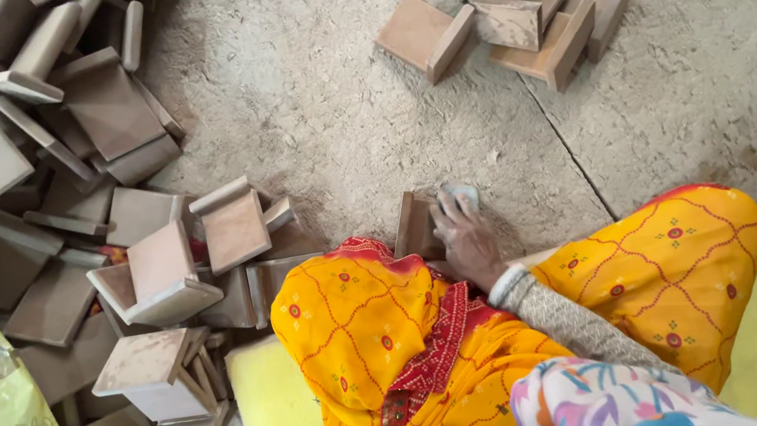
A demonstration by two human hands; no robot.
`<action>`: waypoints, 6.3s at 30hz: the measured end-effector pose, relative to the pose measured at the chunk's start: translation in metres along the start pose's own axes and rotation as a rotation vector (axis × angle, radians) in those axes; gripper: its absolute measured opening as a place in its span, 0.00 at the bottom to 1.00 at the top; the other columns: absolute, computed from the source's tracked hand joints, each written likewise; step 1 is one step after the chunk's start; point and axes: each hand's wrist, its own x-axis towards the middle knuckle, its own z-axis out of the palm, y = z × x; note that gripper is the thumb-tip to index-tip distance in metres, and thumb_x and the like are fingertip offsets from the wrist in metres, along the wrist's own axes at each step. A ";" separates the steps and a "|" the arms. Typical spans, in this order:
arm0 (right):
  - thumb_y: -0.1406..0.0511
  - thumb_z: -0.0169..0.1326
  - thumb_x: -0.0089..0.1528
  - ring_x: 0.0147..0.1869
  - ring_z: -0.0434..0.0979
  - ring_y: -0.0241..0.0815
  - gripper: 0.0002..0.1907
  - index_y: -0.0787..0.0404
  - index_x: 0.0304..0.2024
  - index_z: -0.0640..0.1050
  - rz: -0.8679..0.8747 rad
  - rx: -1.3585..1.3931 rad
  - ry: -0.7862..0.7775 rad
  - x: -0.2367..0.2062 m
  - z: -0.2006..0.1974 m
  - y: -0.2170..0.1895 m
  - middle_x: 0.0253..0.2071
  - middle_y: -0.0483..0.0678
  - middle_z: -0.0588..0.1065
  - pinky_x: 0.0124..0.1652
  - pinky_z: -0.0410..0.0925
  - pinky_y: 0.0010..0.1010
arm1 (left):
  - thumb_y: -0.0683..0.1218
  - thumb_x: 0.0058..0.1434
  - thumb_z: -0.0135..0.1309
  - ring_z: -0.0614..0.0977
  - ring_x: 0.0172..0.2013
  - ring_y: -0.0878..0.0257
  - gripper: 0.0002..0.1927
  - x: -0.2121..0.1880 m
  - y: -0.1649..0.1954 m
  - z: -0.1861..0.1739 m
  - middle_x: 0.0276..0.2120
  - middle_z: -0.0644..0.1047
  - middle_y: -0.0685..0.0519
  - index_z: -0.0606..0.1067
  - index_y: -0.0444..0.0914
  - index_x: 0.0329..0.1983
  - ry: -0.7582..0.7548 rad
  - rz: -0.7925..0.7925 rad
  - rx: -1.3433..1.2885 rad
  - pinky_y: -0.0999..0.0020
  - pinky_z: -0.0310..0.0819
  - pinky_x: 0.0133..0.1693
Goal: The person sits on the floor and smooths small wooden pieces one at a time, rubbing each piece with a sanding block by hand. Sanded pieces are set on the floor in a pile beside them while unsanded pieces are taken from a larger pile.
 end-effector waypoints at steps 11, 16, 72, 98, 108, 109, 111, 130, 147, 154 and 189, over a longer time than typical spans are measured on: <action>0.58 0.51 0.62 0.75 0.61 0.57 0.33 0.60 0.69 0.69 -0.397 -0.192 0.102 0.005 -0.023 -0.010 0.74 0.53 0.62 0.59 0.62 0.51 | 0.51 0.64 0.57 0.85 0.47 0.55 0.24 0.018 -0.008 -0.003 0.47 0.83 0.44 0.76 0.36 0.60 -0.024 0.087 -0.051 0.60 0.79 0.49; 0.60 0.51 0.61 0.75 0.58 0.63 0.28 0.57 0.64 0.67 -0.460 -0.229 0.103 0.012 -0.030 -0.011 0.73 0.60 0.59 0.60 0.60 0.58 | 0.51 0.64 0.57 0.85 0.48 0.57 0.25 0.062 0.001 -0.097 0.48 0.83 0.44 0.76 0.35 0.62 0.914 0.208 0.045 0.61 0.79 0.51; 0.69 0.48 0.51 0.78 0.53 0.58 0.46 0.57 0.74 0.57 0.050 -0.031 -0.069 0.005 -0.043 0.026 0.75 0.53 0.58 0.70 0.52 0.52 | 0.68 0.71 0.44 0.79 0.56 0.41 0.38 0.150 -0.090 -0.171 0.54 0.78 0.34 0.61 0.39 0.74 1.402 -0.348 0.112 0.54 0.72 0.55; 0.74 0.44 0.59 0.81 0.52 0.59 0.36 0.63 0.73 0.63 -0.049 0.107 0.145 0.082 -0.030 0.005 0.75 0.56 0.60 0.75 0.49 0.49 | 0.67 0.65 0.42 0.77 0.61 0.46 0.38 0.147 -0.075 -0.176 0.60 0.76 0.39 0.63 0.43 0.73 1.364 -0.327 -0.152 0.58 0.70 0.59; 0.75 0.43 0.53 0.79 0.49 0.65 0.40 0.66 0.71 0.62 -0.083 -0.028 0.110 0.031 -0.044 0.041 0.74 0.59 0.58 0.72 0.44 0.56 | 0.69 0.68 0.39 0.74 0.64 0.44 0.39 0.151 -0.086 -0.175 0.61 0.75 0.37 0.67 0.38 0.70 1.419 -0.337 0.028 0.58 0.67 0.62; 0.75 0.43 0.53 0.79 0.49 0.65 0.40 0.67 0.71 0.63 -0.073 -0.034 0.086 0.051 -0.042 0.041 0.75 0.59 0.58 0.73 0.45 0.55 | 0.69 0.68 0.38 0.74 0.63 0.44 0.39 0.150 -0.085 -0.176 0.60 0.75 0.37 0.68 0.38 0.70 1.419 -0.331 0.019 0.57 0.67 0.62; 0.75 0.43 0.55 0.80 0.49 0.64 0.38 0.67 0.71 0.63 -0.050 -0.065 0.052 0.084 -0.040 0.034 0.76 0.59 0.57 0.73 0.46 0.54 | 0.69 0.67 0.38 0.75 0.62 0.44 0.39 0.149 -0.080 -0.179 0.59 0.76 0.37 0.69 0.38 0.69 1.409 -0.295 0.006 0.57 0.68 0.61; 0.67 0.53 0.56 0.80 0.51 0.54 0.40 0.60 0.73 0.62 -0.105 0.028 -0.038 0.075 -0.034 0.002 0.77 0.50 0.56 0.72 0.48 0.54 | 0.70 0.66 0.40 0.78 0.59 0.47 0.38 0.151 -0.073 -0.180 0.57 0.77 0.40 0.70 0.39 0.67 1.454 -0.356 -0.134 0.59 0.71 0.59; 0.73 0.44 0.59 0.80 0.53 0.55 0.37 0.58 0.73 0.62 -0.143 0.079 0.076 0.041 -0.038 -0.005 0.77 0.50 0.57 0.72 0.50 0.54 | 0.69 0.67 0.44 0.79 0.57 0.55 0.37 0.151 -0.071 -0.180 0.58 0.79 0.44 0.72 0.38 0.66 1.458 -0.268 -0.245 0.63 0.71 0.57; 0.74 0.44 0.58 0.82 0.51 0.51 0.43 0.53 0.77 0.57 -0.008 -0.090 -0.008 0.015 -0.031 0.017 0.80 0.46 0.54 0.73 0.47 0.60 | 0.67 0.68 0.42 0.80 0.55 0.55 0.34 0.149 -0.073 -0.176 0.56 0.80 0.44 0.73 0.41 0.66 1.466 -0.294 -0.156 0.61 0.72 0.55; 0.59 0.56 0.64 0.50 0.80 0.56 0.12 0.54 0.48 0.78 0.099 0.211 0.094 -0.020 -0.029 0.020 0.46 0.53 0.79 0.51 0.73 0.46 | 0.54 0.74 0.47 0.62 0.73 0.44 0.33 0.179 -0.016 -0.178 0.74 0.65 0.43 0.59 0.35 0.77 1.144 -0.215 1.471 0.47 0.54 0.71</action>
